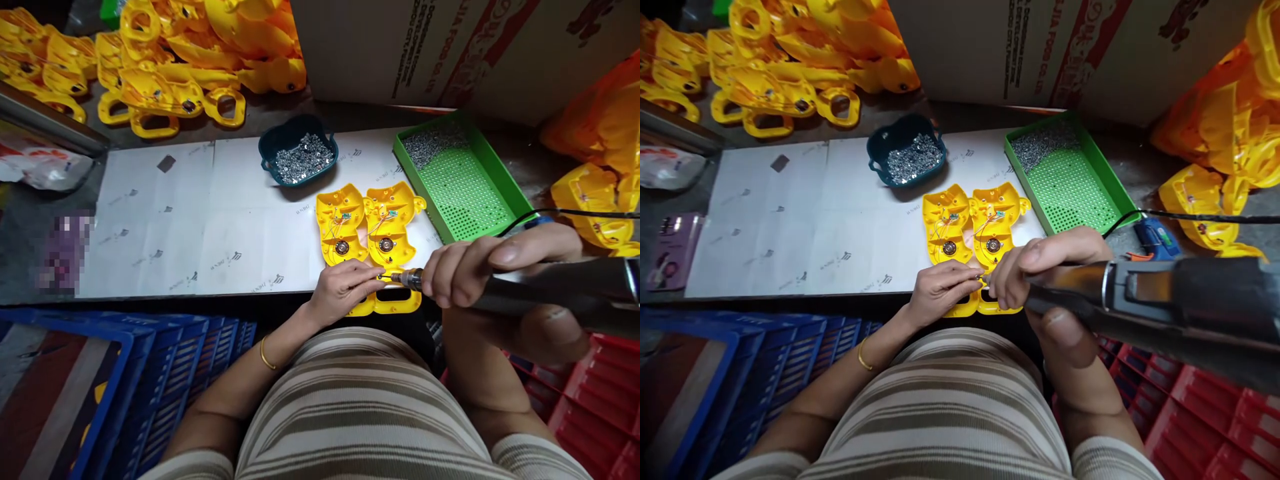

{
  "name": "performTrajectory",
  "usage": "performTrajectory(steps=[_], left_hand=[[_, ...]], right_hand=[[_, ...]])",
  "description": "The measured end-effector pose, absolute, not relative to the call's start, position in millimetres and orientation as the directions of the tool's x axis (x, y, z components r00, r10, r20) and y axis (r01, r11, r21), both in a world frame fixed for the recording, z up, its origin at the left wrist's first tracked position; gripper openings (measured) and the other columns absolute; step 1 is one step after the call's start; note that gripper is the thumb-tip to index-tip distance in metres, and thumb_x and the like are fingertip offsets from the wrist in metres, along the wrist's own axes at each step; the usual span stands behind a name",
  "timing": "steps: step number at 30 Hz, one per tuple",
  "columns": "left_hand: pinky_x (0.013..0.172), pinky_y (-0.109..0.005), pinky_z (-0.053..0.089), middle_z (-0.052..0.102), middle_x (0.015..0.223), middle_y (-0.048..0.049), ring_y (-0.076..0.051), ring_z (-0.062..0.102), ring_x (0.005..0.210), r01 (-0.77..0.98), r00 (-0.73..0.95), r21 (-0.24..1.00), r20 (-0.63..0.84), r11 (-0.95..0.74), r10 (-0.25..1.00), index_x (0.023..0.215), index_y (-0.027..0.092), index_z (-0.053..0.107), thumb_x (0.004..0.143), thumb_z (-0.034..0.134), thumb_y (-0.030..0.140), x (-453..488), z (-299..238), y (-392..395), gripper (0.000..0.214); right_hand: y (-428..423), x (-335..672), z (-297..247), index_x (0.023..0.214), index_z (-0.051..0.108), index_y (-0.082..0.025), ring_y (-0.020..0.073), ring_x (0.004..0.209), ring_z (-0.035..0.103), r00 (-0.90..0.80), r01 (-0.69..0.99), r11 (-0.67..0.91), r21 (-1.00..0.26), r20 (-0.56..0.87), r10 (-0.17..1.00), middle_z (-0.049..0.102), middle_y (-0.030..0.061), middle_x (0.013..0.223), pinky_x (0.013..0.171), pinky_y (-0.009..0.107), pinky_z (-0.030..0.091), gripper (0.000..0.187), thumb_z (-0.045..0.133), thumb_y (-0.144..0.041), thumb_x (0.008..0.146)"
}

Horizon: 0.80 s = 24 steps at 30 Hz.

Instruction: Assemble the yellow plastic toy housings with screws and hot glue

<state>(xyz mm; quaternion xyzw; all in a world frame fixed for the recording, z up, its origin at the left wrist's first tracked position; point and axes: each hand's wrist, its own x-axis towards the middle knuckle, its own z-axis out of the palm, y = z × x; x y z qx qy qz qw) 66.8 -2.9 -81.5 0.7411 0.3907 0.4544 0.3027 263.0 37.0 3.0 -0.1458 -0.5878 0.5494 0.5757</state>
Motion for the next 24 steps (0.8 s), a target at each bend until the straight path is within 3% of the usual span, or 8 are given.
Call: performTrajectory(steps=[3,11,16,24], left_hand=[[0.069,-0.019,0.057,0.074,0.084,-0.0096,-0.012,0.069,0.074,0.291,0.264,0.818,0.429,-0.495,0.864,0.095,0.011,0.074,0.084,0.070,0.020,69,-82,-3,0.015],[0.073,-0.022,0.057,0.075,0.085,-0.0069,-0.012,0.070,0.076,0.374,0.258,0.821,0.356,-0.432,0.898,0.092,0.014,0.074,0.085,0.068,0.018,68,-79,-2,0.010],[0.071,-0.021,0.057,0.075,0.083,-0.0081,-0.013,0.070,0.075,0.399,0.285,0.807,0.344,-0.436,0.895,0.092,0.012,0.075,0.086,0.067,0.018,68,-75,-3,0.011],[0.073,-0.023,0.057,0.074,0.087,-0.0078,-0.014,0.070,0.079,0.395,0.346,0.806,0.315,-0.441,0.884,0.095,0.014,0.074,0.091,0.062,0.021,67,-76,-3,0.015]], right_hand=[[39,267,0,0.111,0.063,-0.025,0.0167,0.050,0.061,-0.346,-0.480,0.321,-0.817,0.512,0.786,0.062,-0.0009,0.061,0.048,0.032,0.051,0.030,0.068,-0.031,0.082],[41,270,0,0.113,0.063,-0.032,0.0144,0.048,0.060,-0.390,-0.478,0.298,-0.826,0.504,0.771,0.064,-0.0032,0.063,0.049,0.032,0.052,0.042,0.077,-0.039,0.074],[35,267,1,0.107,0.065,-0.032,0.0145,0.049,0.059,-0.346,-0.392,0.271,-0.879,0.414,0.842,0.062,-0.0042,0.061,0.050,0.033,0.052,0.039,0.079,-0.040,0.072],[25,254,-1,0.094,0.065,-0.029,0.0138,0.044,0.055,-0.211,-0.393,0.198,-0.898,0.298,0.931,0.058,-0.0061,0.055,0.046,0.031,0.048,0.025,0.073,-0.044,0.076]])
